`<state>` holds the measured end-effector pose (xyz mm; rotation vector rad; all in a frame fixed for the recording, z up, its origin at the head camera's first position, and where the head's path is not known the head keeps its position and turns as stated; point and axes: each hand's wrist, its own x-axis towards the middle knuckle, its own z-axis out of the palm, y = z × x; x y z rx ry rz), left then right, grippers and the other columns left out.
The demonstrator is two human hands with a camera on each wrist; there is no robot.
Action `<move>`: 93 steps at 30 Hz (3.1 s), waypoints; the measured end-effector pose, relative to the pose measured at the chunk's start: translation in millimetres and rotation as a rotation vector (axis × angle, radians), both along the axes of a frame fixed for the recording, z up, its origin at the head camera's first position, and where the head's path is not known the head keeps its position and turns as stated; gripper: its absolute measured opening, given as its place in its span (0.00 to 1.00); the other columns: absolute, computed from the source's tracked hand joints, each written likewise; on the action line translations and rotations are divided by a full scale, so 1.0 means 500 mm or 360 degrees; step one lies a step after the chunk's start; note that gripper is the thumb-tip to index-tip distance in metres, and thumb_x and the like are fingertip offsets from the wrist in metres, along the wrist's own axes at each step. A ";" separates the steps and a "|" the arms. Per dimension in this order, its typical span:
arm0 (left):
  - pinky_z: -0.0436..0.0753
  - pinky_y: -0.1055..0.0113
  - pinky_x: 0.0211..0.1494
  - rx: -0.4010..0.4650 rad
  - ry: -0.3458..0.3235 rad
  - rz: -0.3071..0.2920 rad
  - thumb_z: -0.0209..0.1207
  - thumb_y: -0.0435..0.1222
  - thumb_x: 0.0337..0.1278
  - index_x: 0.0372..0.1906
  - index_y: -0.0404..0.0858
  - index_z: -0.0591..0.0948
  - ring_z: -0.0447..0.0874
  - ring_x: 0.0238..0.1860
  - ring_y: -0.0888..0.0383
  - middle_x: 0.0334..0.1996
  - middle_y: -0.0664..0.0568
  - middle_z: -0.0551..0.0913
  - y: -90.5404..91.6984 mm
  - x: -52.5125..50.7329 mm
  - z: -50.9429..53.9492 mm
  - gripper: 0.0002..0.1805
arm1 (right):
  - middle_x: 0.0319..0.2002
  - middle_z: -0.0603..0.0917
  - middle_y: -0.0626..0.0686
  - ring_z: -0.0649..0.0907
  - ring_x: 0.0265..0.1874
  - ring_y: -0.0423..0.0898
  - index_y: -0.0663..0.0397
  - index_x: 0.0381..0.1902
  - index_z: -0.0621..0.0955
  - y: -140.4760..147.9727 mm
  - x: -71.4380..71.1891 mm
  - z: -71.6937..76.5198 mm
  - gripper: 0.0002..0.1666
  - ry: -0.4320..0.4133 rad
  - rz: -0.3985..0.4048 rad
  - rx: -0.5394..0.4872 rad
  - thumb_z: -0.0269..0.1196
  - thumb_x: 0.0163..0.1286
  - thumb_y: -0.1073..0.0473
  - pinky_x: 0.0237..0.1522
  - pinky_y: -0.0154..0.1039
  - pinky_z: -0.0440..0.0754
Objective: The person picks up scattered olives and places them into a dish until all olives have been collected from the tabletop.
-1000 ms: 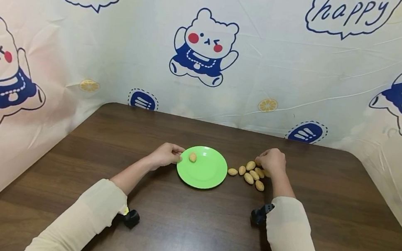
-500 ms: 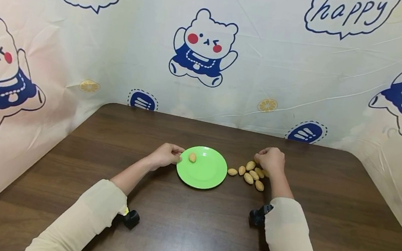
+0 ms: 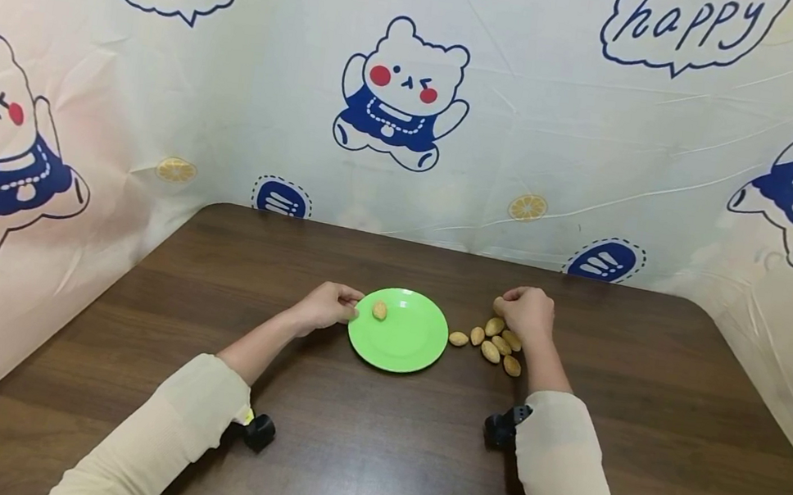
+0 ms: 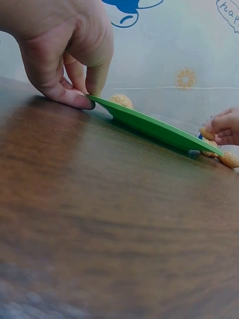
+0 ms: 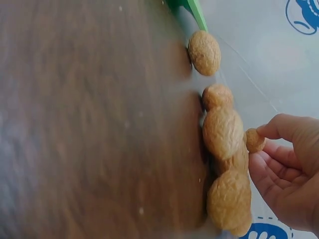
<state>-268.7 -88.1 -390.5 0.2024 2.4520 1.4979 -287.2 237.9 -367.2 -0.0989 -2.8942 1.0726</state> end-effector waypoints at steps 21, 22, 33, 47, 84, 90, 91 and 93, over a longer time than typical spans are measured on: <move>0.79 0.68 0.39 0.0015 0.0004 -0.0007 0.53 0.25 0.58 0.59 0.25 0.71 0.72 0.36 0.57 0.38 0.45 0.76 0.000 -0.005 -0.004 0.22 | 0.42 0.81 0.61 0.76 0.42 0.56 0.63 0.43 0.82 -0.099 0.004 0.023 0.16 0.0038 0.0138 -0.0141 0.61 0.64 0.55 0.43 0.49 0.74; 0.79 0.68 0.39 0.0014 0.0006 -0.0007 0.53 0.25 0.58 0.59 0.25 0.70 0.72 0.37 0.57 0.39 0.45 0.76 -0.001 -0.005 -0.004 0.22 | 0.42 0.81 0.61 0.76 0.42 0.56 0.63 0.43 0.82 -0.104 0.004 0.023 0.16 0.0037 0.0146 -0.0147 0.61 0.64 0.55 0.43 0.48 0.74; 0.79 0.67 0.39 0.0017 0.0015 -0.0011 0.53 0.25 0.58 0.58 0.24 0.71 0.73 0.39 0.57 0.40 0.43 0.76 0.001 -0.002 -0.002 0.22 | 0.36 0.83 0.57 0.78 0.37 0.53 0.62 0.41 0.83 -0.158 0.008 0.018 0.15 0.0058 0.0245 -0.0143 0.62 0.62 0.56 0.37 0.44 0.76; 0.76 0.69 0.34 0.0004 0.0008 -0.0011 0.53 0.25 0.58 0.59 0.25 0.70 0.72 0.35 0.57 0.40 0.44 0.76 -0.001 0.001 0.000 0.22 | 0.34 0.84 0.53 0.80 0.34 0.48 0.59 0.40 0.84 -0.201 0.000 0.000 0.12 0.0031 0.0370 -0.0184 0.65 0.61 0.57 0.34 0.39 0.77; 0.76 0.70 0.34 0.0010 0.0007 -0.0002 0.53 0.25 0.58 0.59 0.26 0.71 0.71 0.33 0.58 0.37 0.45 0.75 -0.002 -0.002 -0.007 0.22 | 0.34 0.85 0.52 0.80 0.35 0.47 0.57 0.39 0.86 -0.258 0.003 -0.016 0.11 -0.0080 0.0599 -0.0026 0.65 0.61 0.58 0.32 0.38 0.77; 0.76 0.70 0.35 0.0008 0.0011 0.0000 0.53 0.25 0.58 0.59 0.25 0.71 0.72 0.35 0.58 0.39 0.44 0.76 -0.002 -0.003 -0.007 0.22 | 0.34 0.85 0.52 0.80 0.34 0.47 0.57 0.39 0.86 -0.258 0.002 -0.018 0.11 -0.0077 0.0612 -0.0009 0.65 0.61 0.58 0.32 0.38 0.77; 0.76 0.70 0.35 0.0008 0.0011 0.0001 0.53 0.25 0.58 0.59 0.25 0.71 0.72 0.36 0.58 0.40 0.44 0.76 -0.002 -0.003 -0.007 0.22 | 0.34 0.85 0.52 0.80 0.34 0.47 0.57 0.39 0.86 -0.259 0.001 -0.018 0.11 -0.0074 0.0615 -0.0006 0.65 0.61 0.58 0.31 0.38 0.77; 0.76 0.70 0.35 0.0003 0.0011 0.0005 0.53 0.25 0.58 0.59 0.25 0.71 0.72 0.37 0.57 0.41 0.43 0.77 -0.002 -0.003 -0.007 0.22 | 0.33 0.85 0.51 0.80 0.34 0.46 0.58 0.39 0.86 -0.259 0.000 -0.020 0.11 -0.0066 0.0617 0.0001 0.65 0.61 0.58 0.31 0.38 0.77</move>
